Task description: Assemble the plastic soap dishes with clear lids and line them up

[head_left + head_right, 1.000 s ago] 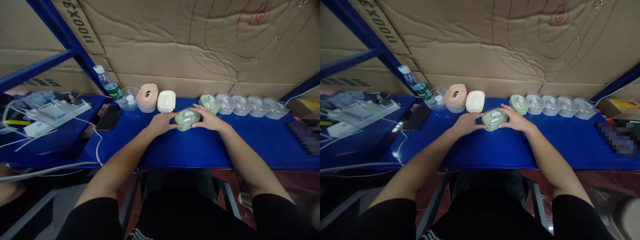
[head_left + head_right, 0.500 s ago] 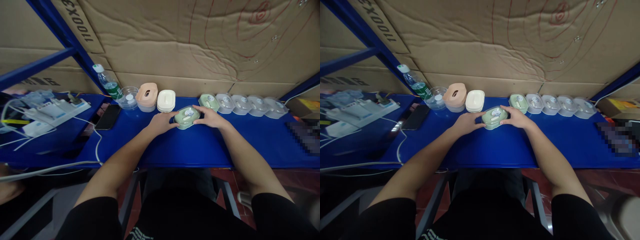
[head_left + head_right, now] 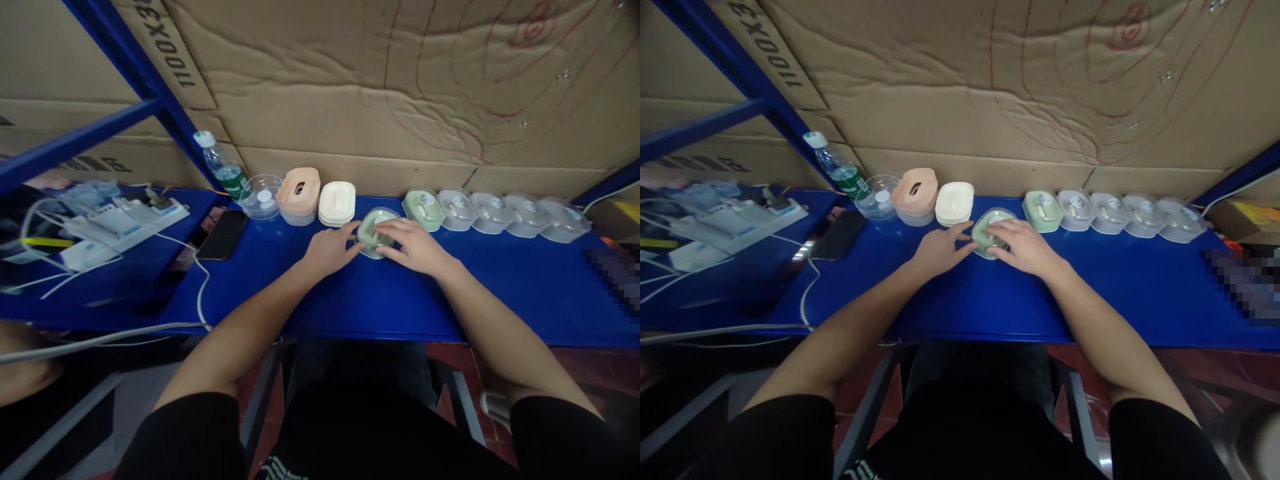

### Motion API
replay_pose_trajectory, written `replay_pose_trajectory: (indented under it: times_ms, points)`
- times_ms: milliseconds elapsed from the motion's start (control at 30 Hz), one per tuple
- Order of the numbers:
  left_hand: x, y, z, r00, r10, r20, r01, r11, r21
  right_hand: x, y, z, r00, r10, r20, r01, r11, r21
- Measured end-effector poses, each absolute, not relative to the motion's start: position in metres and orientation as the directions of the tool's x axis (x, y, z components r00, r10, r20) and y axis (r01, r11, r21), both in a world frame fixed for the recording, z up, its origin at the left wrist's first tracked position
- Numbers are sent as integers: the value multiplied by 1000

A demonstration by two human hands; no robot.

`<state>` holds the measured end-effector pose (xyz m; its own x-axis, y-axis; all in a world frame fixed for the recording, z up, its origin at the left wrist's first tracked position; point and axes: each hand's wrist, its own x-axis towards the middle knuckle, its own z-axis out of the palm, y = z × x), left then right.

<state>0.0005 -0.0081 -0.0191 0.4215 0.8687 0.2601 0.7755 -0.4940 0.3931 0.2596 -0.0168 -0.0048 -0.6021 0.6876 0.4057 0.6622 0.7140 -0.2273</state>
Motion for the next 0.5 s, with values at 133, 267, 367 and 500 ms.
replay_pose_trajectory:
  times_ms: [133,267,367,500]
  points:
    - [-8,0,-19,344,854,391,727,-506,465,269,-5,-14,-611,683,400,679,712,-179]
    - [-30,19,-13,181,780,599,730,-515,450,287,4,-16,-457,767,451,812,566,-140]
    - [-51,34,-8,56,743,667,771,-457,443,288,4,-16,-415,774,478,833,535,-142]
    - [-72,45,-3,-73,758,649,808,-336,484,281,2,-19,-482,782,395,816,565,-121]
